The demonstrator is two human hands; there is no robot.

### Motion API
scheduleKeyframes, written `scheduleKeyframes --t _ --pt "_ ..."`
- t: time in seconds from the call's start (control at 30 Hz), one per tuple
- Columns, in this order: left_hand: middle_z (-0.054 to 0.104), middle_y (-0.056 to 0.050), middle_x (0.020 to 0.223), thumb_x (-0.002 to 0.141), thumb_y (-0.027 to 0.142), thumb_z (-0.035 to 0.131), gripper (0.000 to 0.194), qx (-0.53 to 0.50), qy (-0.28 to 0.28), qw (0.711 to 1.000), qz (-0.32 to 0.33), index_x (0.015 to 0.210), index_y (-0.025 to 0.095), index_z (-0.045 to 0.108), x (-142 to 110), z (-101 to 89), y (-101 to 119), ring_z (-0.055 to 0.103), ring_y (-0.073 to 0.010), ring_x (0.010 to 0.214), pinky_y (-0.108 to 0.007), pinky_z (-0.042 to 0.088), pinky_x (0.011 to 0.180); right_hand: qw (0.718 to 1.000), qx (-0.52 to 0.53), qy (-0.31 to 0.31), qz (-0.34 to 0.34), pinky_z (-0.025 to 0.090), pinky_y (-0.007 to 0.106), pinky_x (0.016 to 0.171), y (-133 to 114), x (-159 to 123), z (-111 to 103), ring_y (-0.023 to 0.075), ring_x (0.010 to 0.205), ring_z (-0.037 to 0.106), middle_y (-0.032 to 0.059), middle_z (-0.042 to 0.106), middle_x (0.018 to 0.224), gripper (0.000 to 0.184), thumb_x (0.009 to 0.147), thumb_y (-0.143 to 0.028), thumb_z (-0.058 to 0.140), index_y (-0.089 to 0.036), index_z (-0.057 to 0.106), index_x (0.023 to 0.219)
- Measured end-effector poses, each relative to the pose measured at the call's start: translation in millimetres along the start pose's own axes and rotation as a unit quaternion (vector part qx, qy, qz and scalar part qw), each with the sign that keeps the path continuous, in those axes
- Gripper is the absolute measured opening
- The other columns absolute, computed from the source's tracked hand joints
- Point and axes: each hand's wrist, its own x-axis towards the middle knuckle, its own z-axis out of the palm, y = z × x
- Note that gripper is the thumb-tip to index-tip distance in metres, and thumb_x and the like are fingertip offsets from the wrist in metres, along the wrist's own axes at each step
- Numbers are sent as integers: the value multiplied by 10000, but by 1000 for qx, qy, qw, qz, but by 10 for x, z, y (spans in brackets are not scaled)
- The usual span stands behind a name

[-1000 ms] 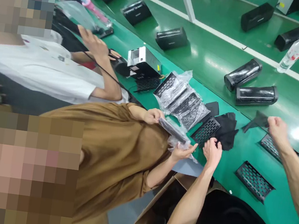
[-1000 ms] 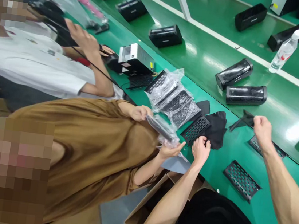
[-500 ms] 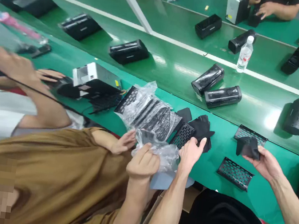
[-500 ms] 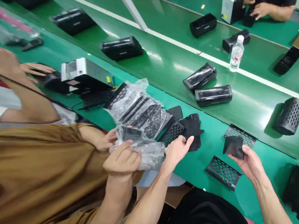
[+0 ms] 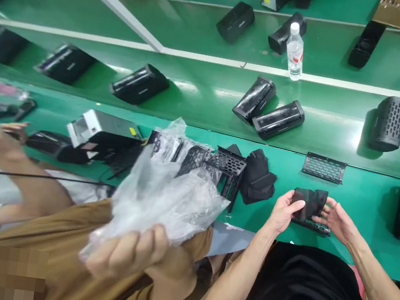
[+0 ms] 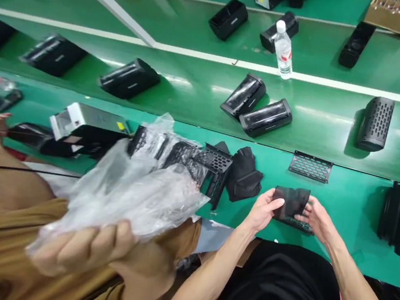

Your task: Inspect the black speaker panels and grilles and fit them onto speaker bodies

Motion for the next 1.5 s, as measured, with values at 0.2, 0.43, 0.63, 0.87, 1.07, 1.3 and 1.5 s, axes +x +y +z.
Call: scheduleKeyframes --t 0.2,0.43,0.63,0.87,1.07,1.3,1.5 --pt "711 -3 774 635 531 975 531 112 13 992 52 878 166 675 70 -43 125 638 -132 657 -253 560 620 988 -69 131 -31 594 361 703 -16 135 2 238 722 725 56 808 845 554 641 -620 951 -204 746 945" --pt "667 8 713 753 704 824 546 160 36 985 58 848 202 633 213 -102 158 611 -144 568 -300 575 551 984 -84 147 -48 573 361 661 -104 121 -180 233 688 691 64 791 797 536 698 -702 876 -209 767 879" --pt "741 -33 852 793 583 816 413 254 16 959 124 877 186 739 449 -96 246 679 -185 788 -340 597 806 964 -168 172 -112 570 459 844 -256 238 -390 261 792 689 54 781 851 397 737 -571 834 -219 815 921" --pt "744 -92 1220 853 208 731 114 458 -16 846 272 882 265 825 1146 13 591 619 -278 1269 -488 455 1196 822 -431 207 -310 408 545 1181 -739 684 -699 338 1343 548 118 639 1359 218 858 -280 674 -289 857 975" --pt "643 -95 1434 805 10 535 480 662 -32 683 308 1052 290 838 1524 -108 506 543 -278 1383 -519 470 1191 688 -644 200 -268 392 680 1151 -578 958 -877 415 1473 388 126 553 1513 504 793 -104 552 -297 832 1165" --pt "621 -130 1438 808 81 531 674 594 60 763 248 1462 218 616 1701 -168 433 568 -283 1313 -445 488 1155 759 -544 286 -216 476 542 1092 -674 1022 -918 358 1178 588 179 610 1305 497 832 -323 595 -196 703 1301" --pt "718 -102 1118 888 267 688 153 545 56 813 196 1022 238 757 1871 9 525 604 -306 1190 -466 465 1140 823 -475 265 -163 480 500 990 -891 1213 -810 328 998 607 126 643 1032 338 805 -469 619 -206 712 997"
